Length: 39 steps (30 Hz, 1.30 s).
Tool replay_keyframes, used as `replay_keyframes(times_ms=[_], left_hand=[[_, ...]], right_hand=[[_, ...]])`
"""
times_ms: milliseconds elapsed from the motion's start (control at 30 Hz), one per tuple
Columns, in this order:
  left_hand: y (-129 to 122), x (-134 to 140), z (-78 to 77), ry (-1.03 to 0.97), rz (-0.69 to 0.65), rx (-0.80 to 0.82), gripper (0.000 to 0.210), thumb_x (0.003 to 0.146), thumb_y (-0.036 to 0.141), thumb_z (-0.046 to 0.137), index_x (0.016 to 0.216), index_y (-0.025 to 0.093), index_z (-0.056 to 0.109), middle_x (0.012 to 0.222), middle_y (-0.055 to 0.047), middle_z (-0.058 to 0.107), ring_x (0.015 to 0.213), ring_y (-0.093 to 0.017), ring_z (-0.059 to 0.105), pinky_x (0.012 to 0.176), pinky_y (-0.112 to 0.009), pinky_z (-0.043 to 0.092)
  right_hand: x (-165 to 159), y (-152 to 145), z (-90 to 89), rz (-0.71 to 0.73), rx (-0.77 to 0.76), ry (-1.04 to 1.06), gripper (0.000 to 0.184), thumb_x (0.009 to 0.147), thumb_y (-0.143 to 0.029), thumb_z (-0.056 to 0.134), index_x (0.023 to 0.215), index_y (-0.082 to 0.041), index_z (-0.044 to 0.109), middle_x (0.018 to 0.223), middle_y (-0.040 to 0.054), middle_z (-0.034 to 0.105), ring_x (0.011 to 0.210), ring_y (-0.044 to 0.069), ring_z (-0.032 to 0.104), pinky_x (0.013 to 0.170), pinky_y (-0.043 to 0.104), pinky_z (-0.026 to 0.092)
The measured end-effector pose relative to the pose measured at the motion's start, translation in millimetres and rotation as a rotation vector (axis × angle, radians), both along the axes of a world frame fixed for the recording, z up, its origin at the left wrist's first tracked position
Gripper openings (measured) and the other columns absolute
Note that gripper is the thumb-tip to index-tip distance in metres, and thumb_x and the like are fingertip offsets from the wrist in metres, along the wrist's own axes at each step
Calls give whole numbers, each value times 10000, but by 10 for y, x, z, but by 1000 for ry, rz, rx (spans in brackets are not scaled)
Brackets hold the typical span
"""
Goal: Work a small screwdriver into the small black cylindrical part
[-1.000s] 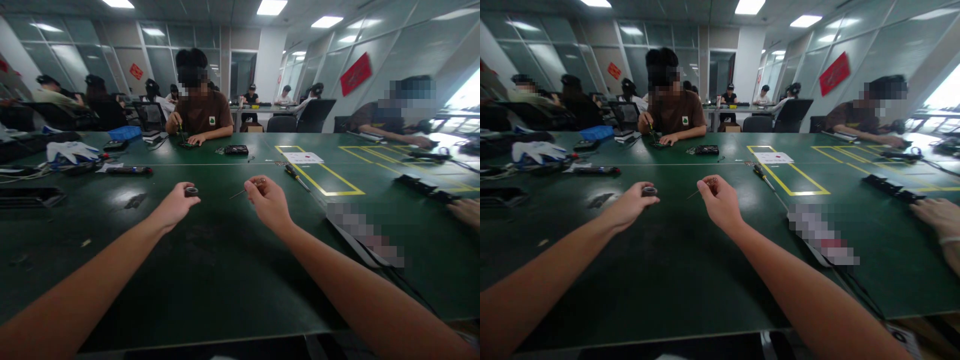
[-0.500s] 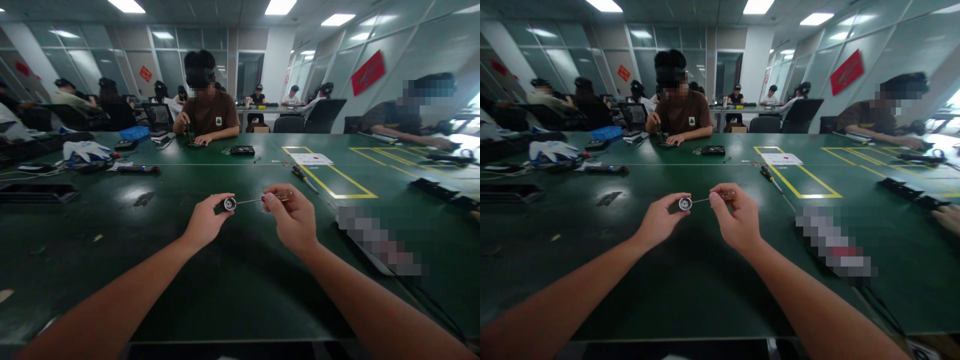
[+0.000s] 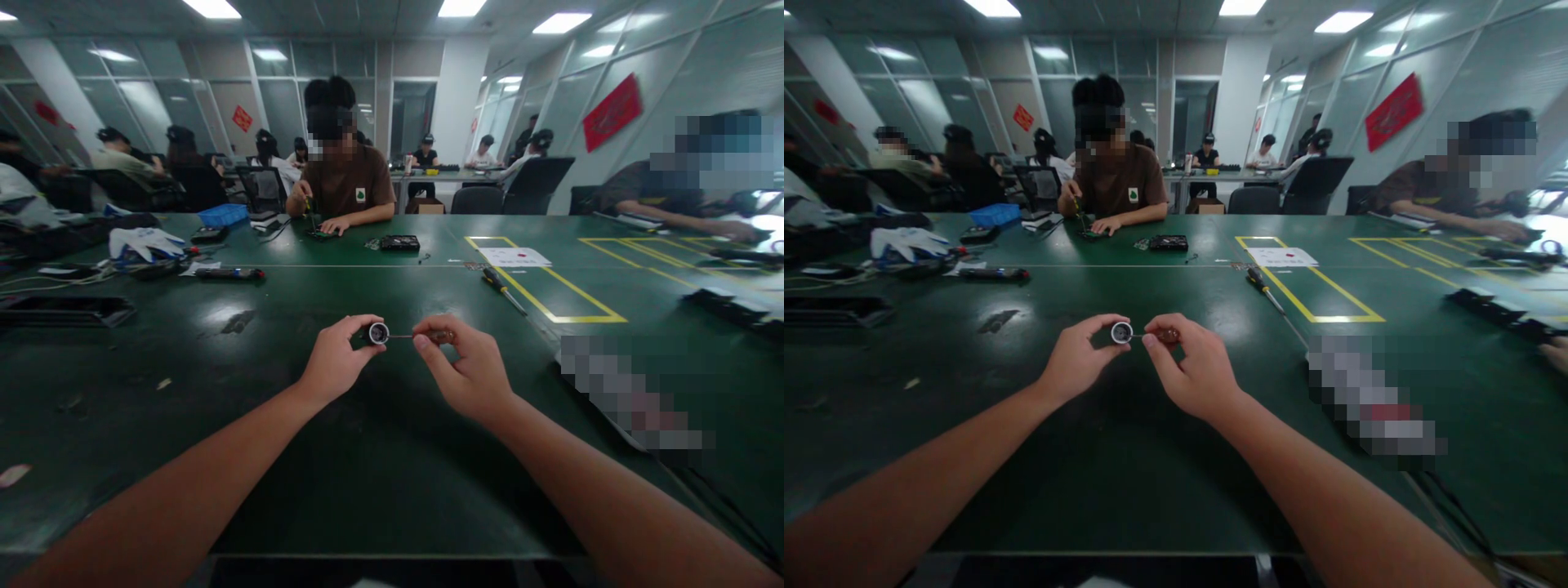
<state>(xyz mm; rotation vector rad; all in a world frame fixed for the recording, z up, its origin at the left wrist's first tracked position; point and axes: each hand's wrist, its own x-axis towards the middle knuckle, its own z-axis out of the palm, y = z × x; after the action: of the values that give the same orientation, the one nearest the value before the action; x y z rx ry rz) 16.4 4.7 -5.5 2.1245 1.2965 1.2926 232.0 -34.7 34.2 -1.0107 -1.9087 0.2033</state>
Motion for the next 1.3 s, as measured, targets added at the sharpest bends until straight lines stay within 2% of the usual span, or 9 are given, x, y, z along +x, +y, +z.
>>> replay_keyframes(times_ms=[367, 567, 900, 1067, 1167, 1300], left_hand=[[5, -18, -11, -23, -2, 40, 350, 799, 190, 795, 1138, 239, 722, 1143, -30, 754, 1082, -233, 696, 1001, -399, 515], [13, -23, -29, 2, 12, 72, 337, 801, 167, 788, 1124, 243, 728, 1133, -37, 751, 1068, -232, 693, 988, -403, 517], [30, -6, -47, 15, 32, -7, 375, 766, 131, 812, 1119, 230, 732, 1110, -50, 756, 1038, -246, 697, 969, -420, 524], [36, -8, -56, 13, 31, -17, 330, 795, 198, 804, 1114, 234, 730, 1098, -45, 753, 1036, -245, 698, 952, -410, 531], [27, -7, -52, 21, 31, -39, 337, 792, 195, 803, 1118, 241, 727, 1096, -36, 752, 1026, -241, 698, 937, -403, 534], [8, 0, -39, 27, 16, -52, 355, 779, 173, 810, 1115, 246, 724, 1090, -29, 753, 1026, -238, 695, 946, -404, 525]], right_hand=[[-24, -27, 28, 100, 46, -94, 112, 952, -249, 566, 1010, -227, 660, 881, 46, 731, 762, 190, 687, 728, 321, 543], [-8, -2, -11, 99, 24, -119, 119, 963, -245, 567, 1036, -226, 659, 880, 37, 723, 773, 187, 684, 736, 315, 531], [-13, 1, 2, 189, 83, -161, 108, 956, -186, 563, 1015, -189, 653, 853, 46, 685, 753, 167, 644, 709, 294, 506], [-7, 12, -10, 249, 69, -189, 144, 955, -185, 574, 1064, -186, 668, 875, 50, 684, 785, 169, 645, 728, 291, 500], [-20, 6, -9, 244, 48, -167, 143, 953, -204, 587, 1060, -190, 680, 881, 46, 697, 770, 163, 646, 714, 284, 497], [-39, 14, -11, 125, -17, -68, 107, 950, -240, 604, 993, -198, 693, 853, 30, 719, 737, 159, 662, 706, 284, 503]])
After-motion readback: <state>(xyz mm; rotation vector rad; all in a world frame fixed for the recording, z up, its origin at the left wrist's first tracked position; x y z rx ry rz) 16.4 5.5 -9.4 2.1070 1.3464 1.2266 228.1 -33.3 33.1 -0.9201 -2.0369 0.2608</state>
